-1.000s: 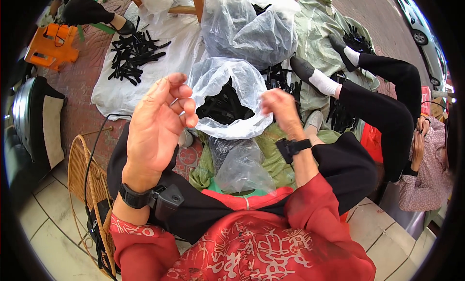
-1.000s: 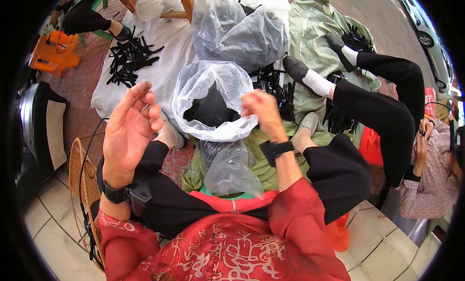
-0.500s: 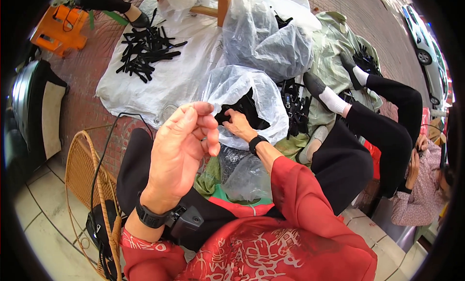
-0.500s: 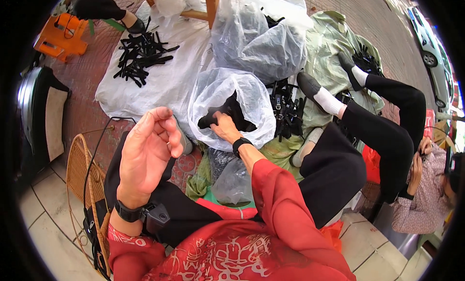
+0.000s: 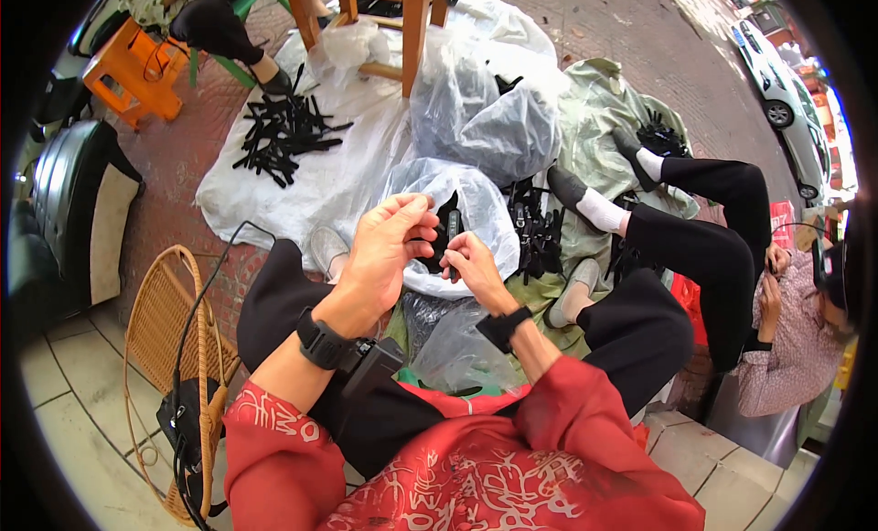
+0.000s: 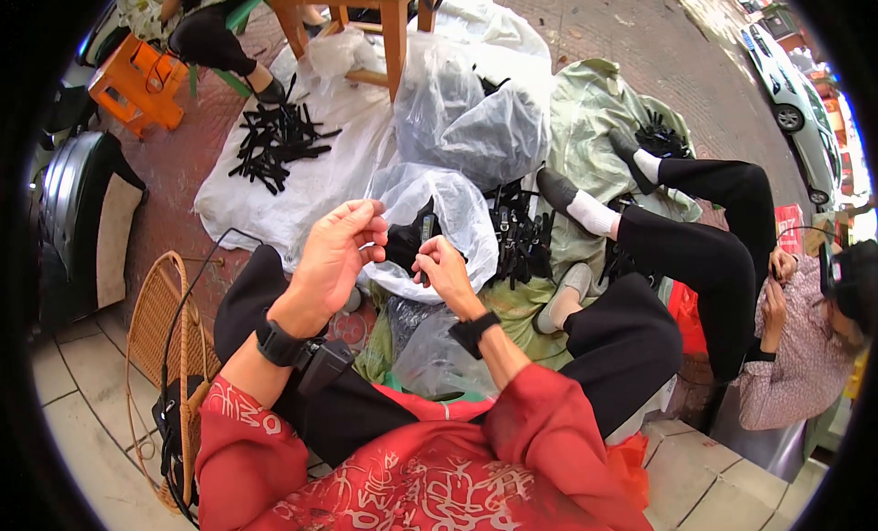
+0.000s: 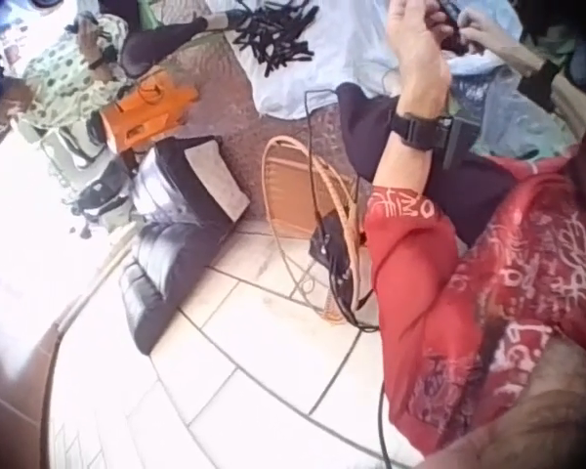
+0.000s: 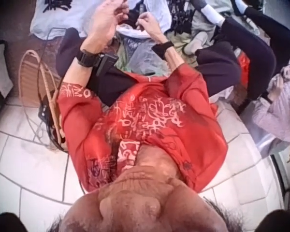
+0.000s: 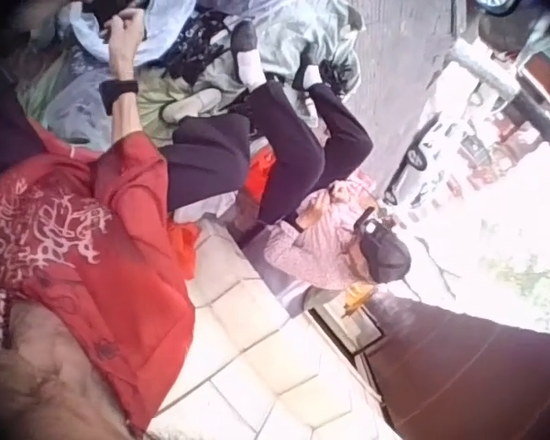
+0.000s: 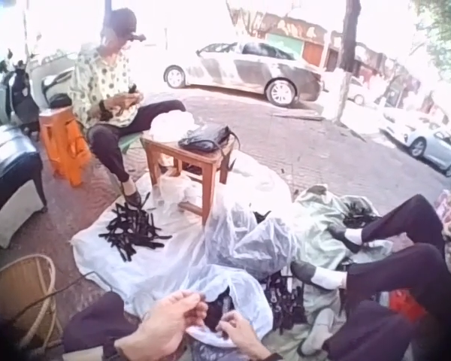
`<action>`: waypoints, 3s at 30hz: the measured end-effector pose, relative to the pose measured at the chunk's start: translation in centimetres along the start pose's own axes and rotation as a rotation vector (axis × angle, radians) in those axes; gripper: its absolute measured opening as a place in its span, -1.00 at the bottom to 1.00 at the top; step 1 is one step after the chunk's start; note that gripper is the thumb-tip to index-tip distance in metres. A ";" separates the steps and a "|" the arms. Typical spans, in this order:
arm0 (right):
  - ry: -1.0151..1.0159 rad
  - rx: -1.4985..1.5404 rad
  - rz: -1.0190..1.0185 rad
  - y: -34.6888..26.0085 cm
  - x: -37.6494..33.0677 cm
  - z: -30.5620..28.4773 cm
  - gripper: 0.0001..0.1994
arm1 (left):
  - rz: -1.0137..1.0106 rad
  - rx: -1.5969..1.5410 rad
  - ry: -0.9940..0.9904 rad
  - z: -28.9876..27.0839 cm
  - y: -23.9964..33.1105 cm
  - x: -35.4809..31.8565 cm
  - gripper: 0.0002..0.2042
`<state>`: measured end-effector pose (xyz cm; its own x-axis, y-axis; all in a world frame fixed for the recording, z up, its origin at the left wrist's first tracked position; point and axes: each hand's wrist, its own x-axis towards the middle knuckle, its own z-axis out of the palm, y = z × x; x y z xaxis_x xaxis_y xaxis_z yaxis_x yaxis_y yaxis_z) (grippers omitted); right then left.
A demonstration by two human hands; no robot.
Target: The recorder is manually assembling small black plastic components while sitting outdoors.
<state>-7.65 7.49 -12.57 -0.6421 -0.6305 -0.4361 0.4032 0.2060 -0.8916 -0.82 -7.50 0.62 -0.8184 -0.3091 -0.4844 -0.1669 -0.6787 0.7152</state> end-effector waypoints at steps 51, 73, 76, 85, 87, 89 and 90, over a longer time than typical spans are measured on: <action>-0.500 -0.502 0.284 -2.8 -16.0 -1.9 -0.80 | 0.127 0.062 -0.431 4.1 -1.8 -1.2 -0.88; -0.210 -1.225 -0.267 17.1 -10.9 -1.0 -0.57 | 0.036 -0.034 -0.318 1.9 -1.3 -2.2 -0.72; -0.271 -1.224 -0.116 16.3 -10.1 -1.1 -0.59 | 0.014 -0.029 -0.329 1.9 -1.7 -2.0 -0.72; -0.056 -1.336 -0.225 12.4 -8.5 -0.1 -0.85 | -0.034 -0.066 -0.388 2.8 -3.2 -1.5 -0.73; -0.035 -1.358 -0.267 12.6 -8.7 -0.2 -0.83 | -0.028 -0.077 -0.408 3.0 -3.2 -1.6 -0.72; -0.023 -1.380 -0.305 13.1 -8.9 -0.4 -0.82 | -0.060 -0.093 -0.405 2.9 -3.1 -1.7 -0.70; -0.019 -1.390 -0.323 13.4 -9.0 -0.6 -0.81 | -0.054 -0.094 -0.405 2.9 -3.1 -1.6 -0.70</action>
<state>3.12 16.35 -20.71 -0.5681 -0.7976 -0.2026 -0.7198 0.6010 -0.3475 -0.56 -2.95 0.68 -0.9630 0.0031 -0.2694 -0.1803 -0.7507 0.6356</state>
